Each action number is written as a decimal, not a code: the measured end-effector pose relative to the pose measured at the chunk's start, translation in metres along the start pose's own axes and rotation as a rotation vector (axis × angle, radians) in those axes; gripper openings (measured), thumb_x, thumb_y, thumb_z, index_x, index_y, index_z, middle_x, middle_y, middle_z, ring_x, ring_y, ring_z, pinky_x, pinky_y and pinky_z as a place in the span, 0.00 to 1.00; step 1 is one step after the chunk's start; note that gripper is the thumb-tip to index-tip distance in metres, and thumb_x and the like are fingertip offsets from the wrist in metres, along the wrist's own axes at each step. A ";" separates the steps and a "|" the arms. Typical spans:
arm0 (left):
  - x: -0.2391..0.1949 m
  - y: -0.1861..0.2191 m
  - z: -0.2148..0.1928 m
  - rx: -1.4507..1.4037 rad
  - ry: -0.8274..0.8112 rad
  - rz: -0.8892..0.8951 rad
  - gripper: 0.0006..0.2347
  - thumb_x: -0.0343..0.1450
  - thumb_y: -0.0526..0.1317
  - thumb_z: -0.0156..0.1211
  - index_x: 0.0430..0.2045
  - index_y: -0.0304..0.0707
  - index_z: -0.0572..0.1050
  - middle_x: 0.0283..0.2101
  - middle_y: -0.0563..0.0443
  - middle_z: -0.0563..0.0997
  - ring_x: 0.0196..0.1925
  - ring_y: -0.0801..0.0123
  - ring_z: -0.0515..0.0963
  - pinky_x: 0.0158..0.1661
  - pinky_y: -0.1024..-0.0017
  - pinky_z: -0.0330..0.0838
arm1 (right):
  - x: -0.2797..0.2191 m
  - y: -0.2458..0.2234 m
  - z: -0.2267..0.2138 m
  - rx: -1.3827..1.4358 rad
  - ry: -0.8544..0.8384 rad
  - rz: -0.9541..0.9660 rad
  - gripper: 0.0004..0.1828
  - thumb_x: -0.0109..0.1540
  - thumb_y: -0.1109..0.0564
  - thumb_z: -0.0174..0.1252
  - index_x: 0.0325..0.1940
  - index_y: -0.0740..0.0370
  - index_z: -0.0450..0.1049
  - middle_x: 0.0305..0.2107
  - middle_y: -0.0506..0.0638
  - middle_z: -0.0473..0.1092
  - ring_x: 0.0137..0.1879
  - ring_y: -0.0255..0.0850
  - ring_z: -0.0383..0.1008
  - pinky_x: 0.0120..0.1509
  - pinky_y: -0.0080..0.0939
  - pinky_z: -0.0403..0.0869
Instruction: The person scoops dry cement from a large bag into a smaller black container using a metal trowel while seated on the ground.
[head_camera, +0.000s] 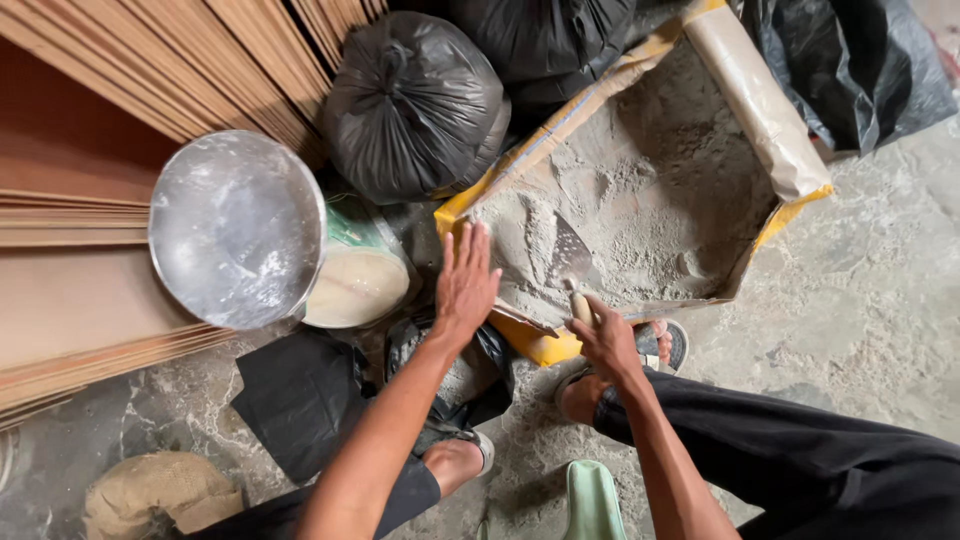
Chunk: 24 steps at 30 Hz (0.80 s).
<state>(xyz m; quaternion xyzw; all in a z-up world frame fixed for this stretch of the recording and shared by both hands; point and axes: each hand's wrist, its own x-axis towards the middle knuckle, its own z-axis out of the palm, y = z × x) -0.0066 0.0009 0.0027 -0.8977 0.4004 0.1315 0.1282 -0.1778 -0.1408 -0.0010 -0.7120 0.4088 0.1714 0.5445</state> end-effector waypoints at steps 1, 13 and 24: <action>-0.008 0.003 -0.004 0.000 0.012 -0.008 0.24 0.70 0.48 0.36 0.59 0.34 0.55 0.66 0.43 0.51 0.69 0.58 0.46 0.64 0.54 0.29 | -0.006 -0.001 -0.003 -0.005 0.003 -0.013 0.30 0.50 0.44 0.58 0.56 0.49 0.66 0.20 0.54 0.72 0.28 0.46 0.76 0.44 0.49 0.72; -0.127 0.007 0.021 -0.219 0.235 -0.066 0.26 0.70 0.48 0.41 0.60 0.33 0.52 0.65 0.42 0.51 0.67 0.58 0.49 0.64 0.57 0.36 | -0.136 -0.044 -0.030 -0.112 0.046 -0.007 0.30 0.51 0.46 0.57 0.57 0.50 0.67 0.13 0.61 0.69 0.30 0.54 0.75 0.51 0.53 0.68; -0.229 -0.044 0.133 -0.234 0.258 -0.265 0.25 0.67 0.45 0.47 0.58 0.33 0.55 0.64 0.45 0.56 0.65 0.59 0.54 0.62 0.60 0.43 | -0.200 -0.061 -0.010 -0.102 -0.193 0.126 0.25 0.53 0.53 0.57 0.56 0.49 0.70 0.12 0.51 0.61 0.18 0.36 0.55 0.22 0.37 0.57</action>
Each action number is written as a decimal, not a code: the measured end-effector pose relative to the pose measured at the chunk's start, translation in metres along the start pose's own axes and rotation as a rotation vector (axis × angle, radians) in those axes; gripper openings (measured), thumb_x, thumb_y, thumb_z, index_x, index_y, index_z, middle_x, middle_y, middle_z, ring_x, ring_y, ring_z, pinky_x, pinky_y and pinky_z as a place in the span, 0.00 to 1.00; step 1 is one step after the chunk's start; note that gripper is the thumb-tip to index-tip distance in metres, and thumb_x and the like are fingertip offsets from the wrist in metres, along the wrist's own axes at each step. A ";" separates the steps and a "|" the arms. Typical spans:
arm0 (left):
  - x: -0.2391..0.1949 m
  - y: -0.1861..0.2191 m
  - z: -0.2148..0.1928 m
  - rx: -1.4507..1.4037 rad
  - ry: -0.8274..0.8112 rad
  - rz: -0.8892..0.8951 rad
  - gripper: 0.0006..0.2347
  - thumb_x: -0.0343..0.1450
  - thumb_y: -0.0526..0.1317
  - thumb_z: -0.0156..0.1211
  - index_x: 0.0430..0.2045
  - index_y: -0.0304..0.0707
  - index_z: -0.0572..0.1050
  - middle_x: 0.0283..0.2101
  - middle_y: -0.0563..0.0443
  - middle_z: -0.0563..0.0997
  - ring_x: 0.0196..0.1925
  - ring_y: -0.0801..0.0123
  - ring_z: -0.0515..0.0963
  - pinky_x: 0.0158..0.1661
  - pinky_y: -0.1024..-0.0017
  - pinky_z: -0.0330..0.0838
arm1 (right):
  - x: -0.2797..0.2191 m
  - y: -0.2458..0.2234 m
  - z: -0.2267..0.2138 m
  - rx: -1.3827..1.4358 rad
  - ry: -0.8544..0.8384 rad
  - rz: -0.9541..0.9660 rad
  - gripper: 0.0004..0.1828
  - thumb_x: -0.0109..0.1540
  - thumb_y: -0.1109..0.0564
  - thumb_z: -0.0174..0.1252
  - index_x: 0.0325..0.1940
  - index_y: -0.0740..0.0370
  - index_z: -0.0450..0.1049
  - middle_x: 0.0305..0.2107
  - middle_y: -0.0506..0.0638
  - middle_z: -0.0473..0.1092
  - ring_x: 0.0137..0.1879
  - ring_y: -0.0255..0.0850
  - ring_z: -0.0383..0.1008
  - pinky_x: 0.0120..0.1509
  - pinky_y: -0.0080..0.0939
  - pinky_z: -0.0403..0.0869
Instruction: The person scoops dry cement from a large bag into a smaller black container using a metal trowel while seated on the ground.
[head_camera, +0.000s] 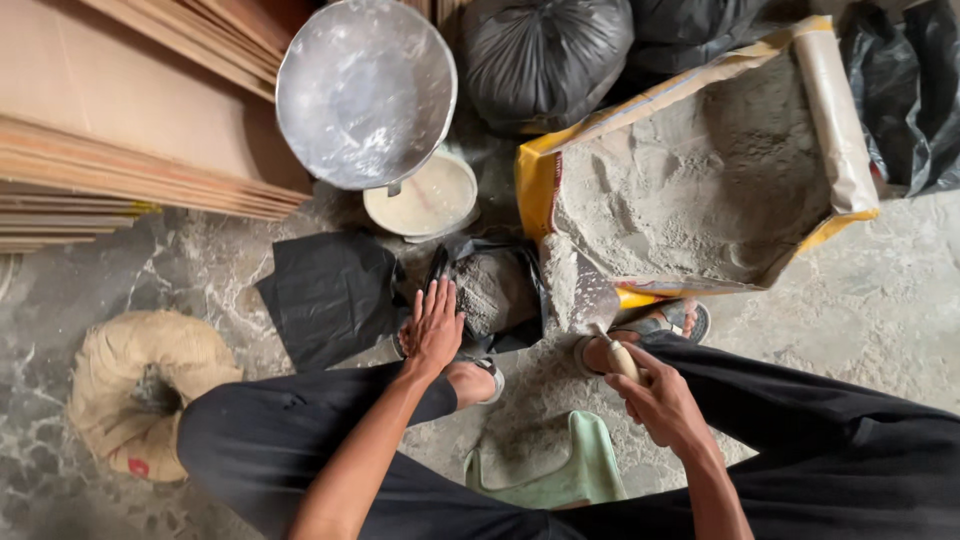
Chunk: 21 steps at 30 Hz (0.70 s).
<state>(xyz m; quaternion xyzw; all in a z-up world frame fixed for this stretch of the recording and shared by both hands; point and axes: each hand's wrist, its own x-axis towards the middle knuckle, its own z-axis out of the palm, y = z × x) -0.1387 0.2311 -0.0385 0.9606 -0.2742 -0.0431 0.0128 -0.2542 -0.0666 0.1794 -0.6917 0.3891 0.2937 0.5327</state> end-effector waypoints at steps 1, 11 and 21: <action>-0.003 -0.001 0.002 -0.005 -0.003 -0.012 0.25 0.67 0.45 0.47 0.58 0.33 0.55 0.64 0.45 0.56 0.65 0.59 0.54 0.62 0.60 0.43 | 0.004 0.003 0.005 -0.012 -0.005 0.002 0.25 0.53 0.53 0.57 0.56 0.49 0.70 0.12 0.51 0.61 0.18 0.36 0.55 0.22 0.37 0.57; -0.009 0.005 0.017 -0.060 -0.027 -0.100 0.24 0.66 0.44 0.47 0.56 0.32 0.59 0.61 0.42 0.61 0.63 0.56 0.59 0.62 0.57 0.45 | 0.116 0.051 0.073 -0.234 -0.120 -0.397 0.30 0.50 0.51 0.58 0.56 0.60 0.67 0.15 0.59 0.71 0.23 0.49 0.73 0.29 0.46 0.69; -0.012 0.009 0.008 -0.126 -0.057 -0.139 0.24 0.65 0.42 0.48 0.55 0.30 0.59 0.61 0.40 0.61 0.64 0.55 0.58 0.61 0.56 0.46 | 0.123 0.052 0.143 -0.796 0.103 -0.292 0.34 0.57 0.61 0.45 0.65 0.40 0.49 0.40 0.55 0.63 0.45 0.54 0.71 0.45 0.50 0.73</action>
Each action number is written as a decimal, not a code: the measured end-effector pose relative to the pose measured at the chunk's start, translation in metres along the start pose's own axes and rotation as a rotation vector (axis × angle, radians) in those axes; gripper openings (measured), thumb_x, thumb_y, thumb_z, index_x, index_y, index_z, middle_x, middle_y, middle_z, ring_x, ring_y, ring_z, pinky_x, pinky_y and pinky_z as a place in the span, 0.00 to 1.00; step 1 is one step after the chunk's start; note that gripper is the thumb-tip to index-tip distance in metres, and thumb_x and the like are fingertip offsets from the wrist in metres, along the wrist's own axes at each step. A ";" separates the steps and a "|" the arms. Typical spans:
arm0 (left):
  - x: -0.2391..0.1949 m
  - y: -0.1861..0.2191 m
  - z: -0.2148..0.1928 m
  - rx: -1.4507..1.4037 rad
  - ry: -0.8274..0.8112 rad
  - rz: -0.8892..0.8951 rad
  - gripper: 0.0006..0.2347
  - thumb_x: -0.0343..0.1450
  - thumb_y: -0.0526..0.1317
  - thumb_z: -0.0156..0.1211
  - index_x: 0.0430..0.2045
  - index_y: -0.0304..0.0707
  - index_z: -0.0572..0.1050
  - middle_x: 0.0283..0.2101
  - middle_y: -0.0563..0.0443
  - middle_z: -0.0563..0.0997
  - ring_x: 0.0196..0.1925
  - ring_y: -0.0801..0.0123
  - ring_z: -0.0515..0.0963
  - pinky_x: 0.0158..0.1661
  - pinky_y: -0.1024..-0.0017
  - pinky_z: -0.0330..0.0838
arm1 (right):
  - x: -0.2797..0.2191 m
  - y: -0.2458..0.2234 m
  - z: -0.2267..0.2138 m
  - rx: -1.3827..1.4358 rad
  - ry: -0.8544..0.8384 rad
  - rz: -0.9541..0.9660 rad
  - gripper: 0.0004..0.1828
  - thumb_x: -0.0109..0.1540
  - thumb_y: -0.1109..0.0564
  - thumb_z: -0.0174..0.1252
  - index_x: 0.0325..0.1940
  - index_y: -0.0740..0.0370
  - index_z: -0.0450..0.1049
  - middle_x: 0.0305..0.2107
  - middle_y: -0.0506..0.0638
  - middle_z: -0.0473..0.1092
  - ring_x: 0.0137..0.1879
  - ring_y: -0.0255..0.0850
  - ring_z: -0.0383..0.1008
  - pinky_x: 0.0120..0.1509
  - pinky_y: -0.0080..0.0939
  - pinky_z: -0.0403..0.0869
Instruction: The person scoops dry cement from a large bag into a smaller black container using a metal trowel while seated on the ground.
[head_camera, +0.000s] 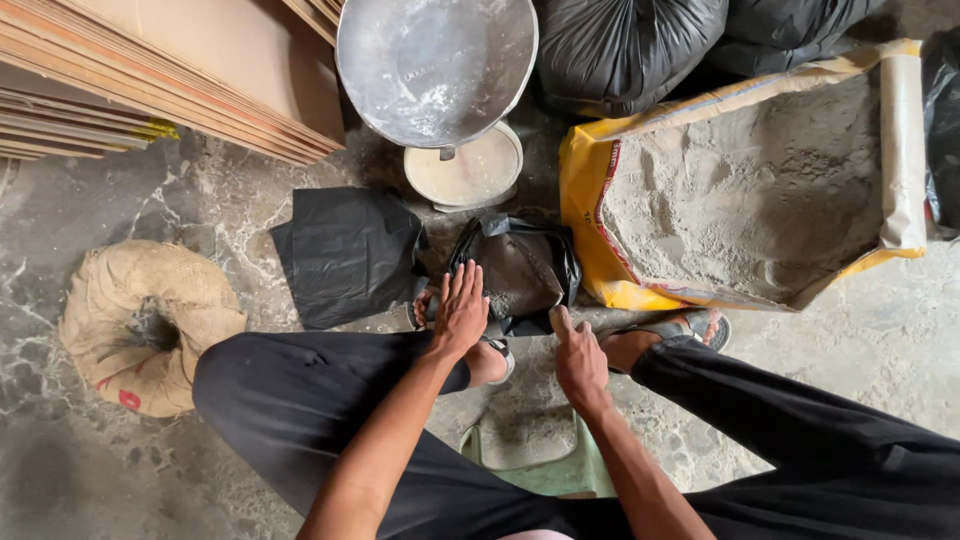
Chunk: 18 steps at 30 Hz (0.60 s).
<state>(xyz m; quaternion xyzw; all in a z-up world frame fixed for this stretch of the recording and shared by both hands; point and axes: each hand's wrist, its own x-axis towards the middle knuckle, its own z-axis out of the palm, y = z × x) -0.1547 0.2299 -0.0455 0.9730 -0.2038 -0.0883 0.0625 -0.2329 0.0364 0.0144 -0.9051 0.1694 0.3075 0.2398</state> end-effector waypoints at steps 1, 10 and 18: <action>0.000 0.000 0.001 -0.003 -0.003 0.002 0.24 0.65 0.42 0.48 0.55 0.30 0.59 0.61 0.40 0.61 0.64 0.55 0.58 0.61 0.56 0.46 | -0.006 -0.003 -0.003 -0.001 -0.002 0.005 0.34 0.57 0.61 0.45 0.65 0.40 0.49 0.40 0.55 0.63 0.45 0.54 0.71 0.45 0.50 0.73; -0.001 0.008 -0.006 -0.011 -0.046 0.011 0.24 0.65 0.41 0.47 0.56 0.29 0.58 0.61 0.40 0.60 0.64 0.54 0.58 0.61 0.55 0.47 | -0.026 0.005 0.000 -0.472 0.081 -0.022 0.34 0.59 0.61 0.42 0.68 0.44 0.43 0.46 0.53 0.60 0.49 0.43 0.65 0.42 0.38 0.71; -0.005 0.004 0.004 0.007 -0.064 0.005 0.25 0.65 0.41 0.47 0.57 0.29 0.57 0.62 0.39 0.58 0.64 0.54 0.57 0.61 0.55 0.46 | -0.030 -0.004 -0.021 -0.460 0.104 -0.010 0.33 0.59 0.61 0.41 0.68 0.44 0.45 0.46 0.53 0.60 0.48 0.43 0.63 0.39 0.37 0.70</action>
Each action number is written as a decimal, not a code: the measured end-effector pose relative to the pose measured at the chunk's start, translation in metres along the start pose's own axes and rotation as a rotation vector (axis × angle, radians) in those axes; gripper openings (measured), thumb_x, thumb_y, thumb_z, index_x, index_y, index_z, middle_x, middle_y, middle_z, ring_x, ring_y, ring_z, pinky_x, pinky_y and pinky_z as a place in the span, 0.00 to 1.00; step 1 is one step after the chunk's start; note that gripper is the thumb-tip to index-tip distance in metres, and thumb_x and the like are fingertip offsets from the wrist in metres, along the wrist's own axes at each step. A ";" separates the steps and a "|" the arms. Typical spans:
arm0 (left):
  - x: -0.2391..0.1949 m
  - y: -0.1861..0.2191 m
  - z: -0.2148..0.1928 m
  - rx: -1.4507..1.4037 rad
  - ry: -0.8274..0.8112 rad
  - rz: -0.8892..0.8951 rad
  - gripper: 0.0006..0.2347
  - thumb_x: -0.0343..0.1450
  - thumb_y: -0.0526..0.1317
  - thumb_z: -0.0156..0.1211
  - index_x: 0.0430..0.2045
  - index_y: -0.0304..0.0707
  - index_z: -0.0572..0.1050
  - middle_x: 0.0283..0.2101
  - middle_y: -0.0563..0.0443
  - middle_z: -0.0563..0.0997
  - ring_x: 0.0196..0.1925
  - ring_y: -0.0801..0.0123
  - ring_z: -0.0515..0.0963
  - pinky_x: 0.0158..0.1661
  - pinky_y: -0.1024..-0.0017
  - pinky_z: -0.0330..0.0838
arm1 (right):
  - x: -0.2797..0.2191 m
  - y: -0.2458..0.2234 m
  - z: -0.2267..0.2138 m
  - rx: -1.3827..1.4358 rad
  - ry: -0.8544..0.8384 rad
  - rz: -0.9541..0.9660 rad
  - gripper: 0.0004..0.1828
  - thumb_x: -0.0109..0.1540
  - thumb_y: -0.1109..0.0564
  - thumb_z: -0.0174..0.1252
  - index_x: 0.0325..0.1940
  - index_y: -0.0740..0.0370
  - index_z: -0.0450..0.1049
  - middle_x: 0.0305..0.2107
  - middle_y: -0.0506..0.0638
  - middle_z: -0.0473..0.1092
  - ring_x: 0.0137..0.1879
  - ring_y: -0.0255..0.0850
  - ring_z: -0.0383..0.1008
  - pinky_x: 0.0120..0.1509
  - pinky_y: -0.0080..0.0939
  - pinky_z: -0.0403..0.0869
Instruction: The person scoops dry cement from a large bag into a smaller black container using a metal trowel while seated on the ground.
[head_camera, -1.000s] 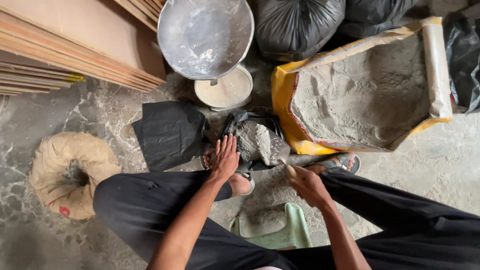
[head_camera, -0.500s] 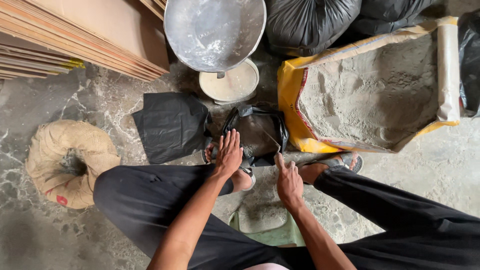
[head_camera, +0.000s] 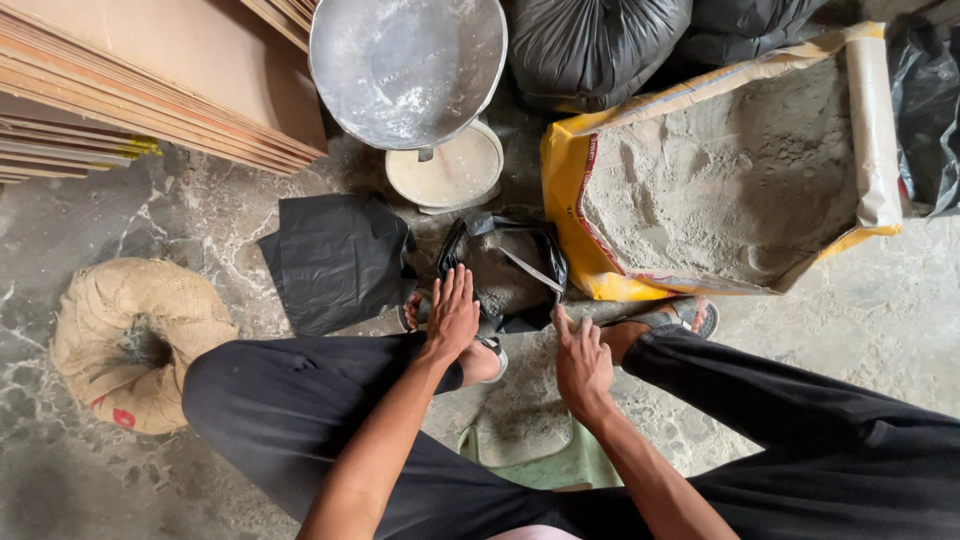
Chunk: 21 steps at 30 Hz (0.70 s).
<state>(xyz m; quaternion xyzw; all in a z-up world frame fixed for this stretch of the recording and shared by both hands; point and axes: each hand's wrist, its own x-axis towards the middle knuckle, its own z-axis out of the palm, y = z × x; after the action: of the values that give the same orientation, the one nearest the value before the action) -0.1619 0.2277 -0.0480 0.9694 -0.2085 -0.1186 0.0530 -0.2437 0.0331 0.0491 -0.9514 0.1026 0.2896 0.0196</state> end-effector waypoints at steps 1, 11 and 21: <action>-0.001 -0.001 0.001 0.004 -0.002 0.001 0.25 0.65 0.41 0.47 0.57 0.29 0.57 0.62 0.39 0.58 0.64 0.54 0.57 0.61 0.55 0.46 | 0.000 -0.005 0.000 0.004 -0.001 -0.001 0.33 0.59 0.61 0.41 0.68 0.44 0.45 0.46 0.53 0.60 0.48 0.43 0.63 0.39 0.37 0.70; 0.000 0.001 0.003 -0.010 0.023 0.003 0.26 0.64 0.41 0.48 0.56 0.29 0.57 0.62 0.39 0.59 0.64 0.54 0.57 0.61 0.55 0.47 | -0.006 -0.007 0.004 -0.065 0.003 -0.037 0.32 0.59 0.61 0.43 0.66 0.43 0.48 0.42 0.52 0.62 0.46 0.42 0.65 0.38 0.37 0.69; 0.001 0.003 -0.003 0.003 0.021 0.025 0.25 0.64 0.41 0.48 0.56 0.30 0.58 0.62 0.39 0.59 0.64 0.55 0.57 0.61 0.56 0.47 | -0.005 0.009 0.027 -0.087 0.003 -0.053 0.32 0.57 0.61 0.43 0.65 0.43 0.50 0.41 0.51 0.61 0.45 0.43 0.65 0.36 0.37 0.68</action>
<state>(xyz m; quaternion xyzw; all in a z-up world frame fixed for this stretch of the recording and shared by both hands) -0.1616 0.2253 -0.0449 0.9680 -0.2200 -0.1076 0.0552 -0.2650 0.0276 0.0296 -0.9542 0.0645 0.2918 -0.0140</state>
